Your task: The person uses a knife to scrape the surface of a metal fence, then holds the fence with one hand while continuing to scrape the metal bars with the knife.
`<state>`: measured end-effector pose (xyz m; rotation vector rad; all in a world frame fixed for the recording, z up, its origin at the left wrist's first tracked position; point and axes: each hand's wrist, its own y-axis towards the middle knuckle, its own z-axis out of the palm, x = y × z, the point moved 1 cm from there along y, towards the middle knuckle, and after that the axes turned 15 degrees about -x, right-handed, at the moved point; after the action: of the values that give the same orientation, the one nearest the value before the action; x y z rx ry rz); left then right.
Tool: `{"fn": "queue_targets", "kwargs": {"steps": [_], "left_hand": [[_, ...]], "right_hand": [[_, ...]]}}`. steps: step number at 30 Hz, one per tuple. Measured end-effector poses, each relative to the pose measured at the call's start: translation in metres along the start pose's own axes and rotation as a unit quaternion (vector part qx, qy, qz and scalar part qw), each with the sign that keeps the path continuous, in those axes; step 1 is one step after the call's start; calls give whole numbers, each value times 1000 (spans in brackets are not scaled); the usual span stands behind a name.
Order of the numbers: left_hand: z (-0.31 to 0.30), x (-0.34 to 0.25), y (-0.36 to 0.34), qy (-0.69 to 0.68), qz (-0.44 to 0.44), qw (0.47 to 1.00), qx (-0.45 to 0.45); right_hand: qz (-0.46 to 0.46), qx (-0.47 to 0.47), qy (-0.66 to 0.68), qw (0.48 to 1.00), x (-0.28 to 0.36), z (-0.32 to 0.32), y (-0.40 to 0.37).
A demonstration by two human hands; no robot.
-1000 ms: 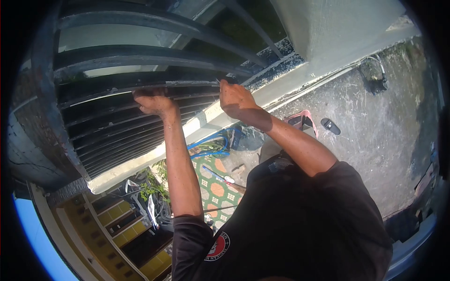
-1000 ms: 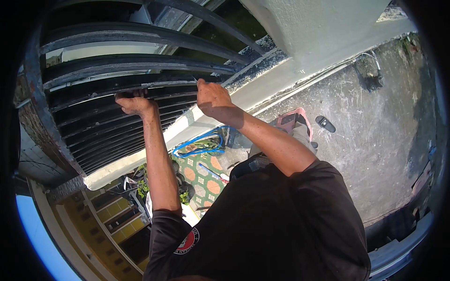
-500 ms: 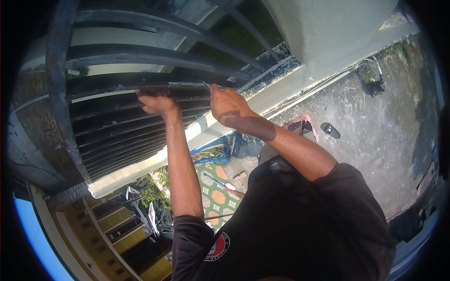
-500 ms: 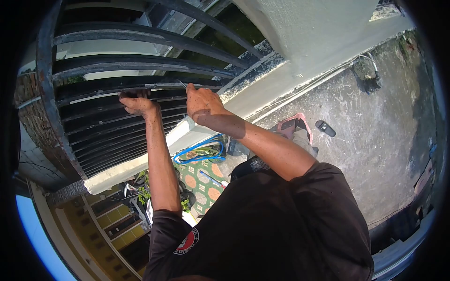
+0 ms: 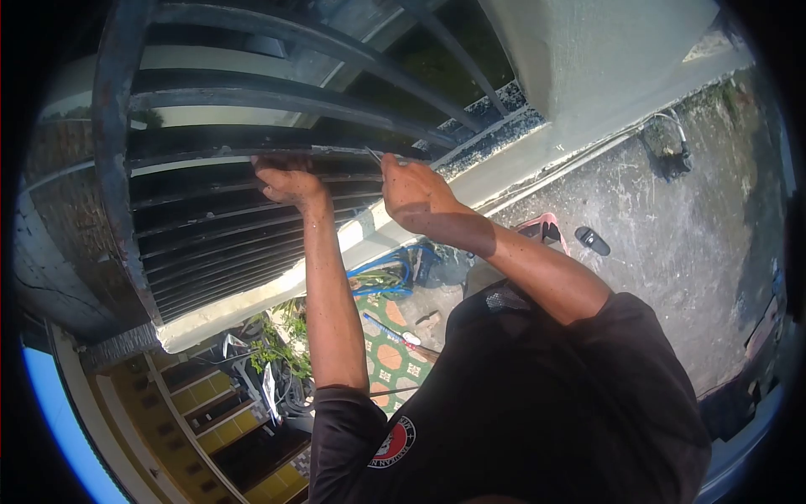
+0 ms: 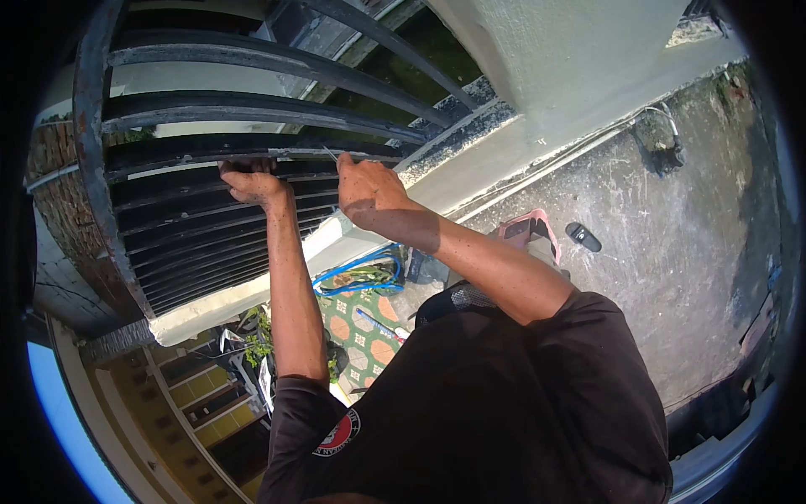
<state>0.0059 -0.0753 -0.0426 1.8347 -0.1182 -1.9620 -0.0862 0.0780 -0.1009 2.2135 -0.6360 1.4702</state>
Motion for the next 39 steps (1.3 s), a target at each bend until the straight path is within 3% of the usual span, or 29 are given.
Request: {"fn": "queue_targets", "kwargs": {"steps": [4,7,10,12,24,28,34,39], "left_hand": [[4,-10,-7,-2,-20,999,-38],[3,-4,-1,2,-1,1000,2],[5,-4,-3,-8,-7,1000,-21],[5,-7,-6,-14,-7,999,-30],[7,-1,0,-24,-12,999,-29],[9,-8,-8,-16,-12,999,-51],[8,-8,-7,-13,-10,999,-38],[11,-6,-5,-19,-15,999,-45]], "right_hand": [[50,0,-22,999,-12,4,13],[24,4,-32,999,-2,-3,8],[4,-3,-18,1000,-8,5,5],[61,5,-39,997,-19,9,13],[-6,1,5,1000,2,-2,6],[40,12,-19,999,-5,4,17],[-9,6,26,1000,10,-8,8],[9,31,-9,999,4,-7,17]]}}
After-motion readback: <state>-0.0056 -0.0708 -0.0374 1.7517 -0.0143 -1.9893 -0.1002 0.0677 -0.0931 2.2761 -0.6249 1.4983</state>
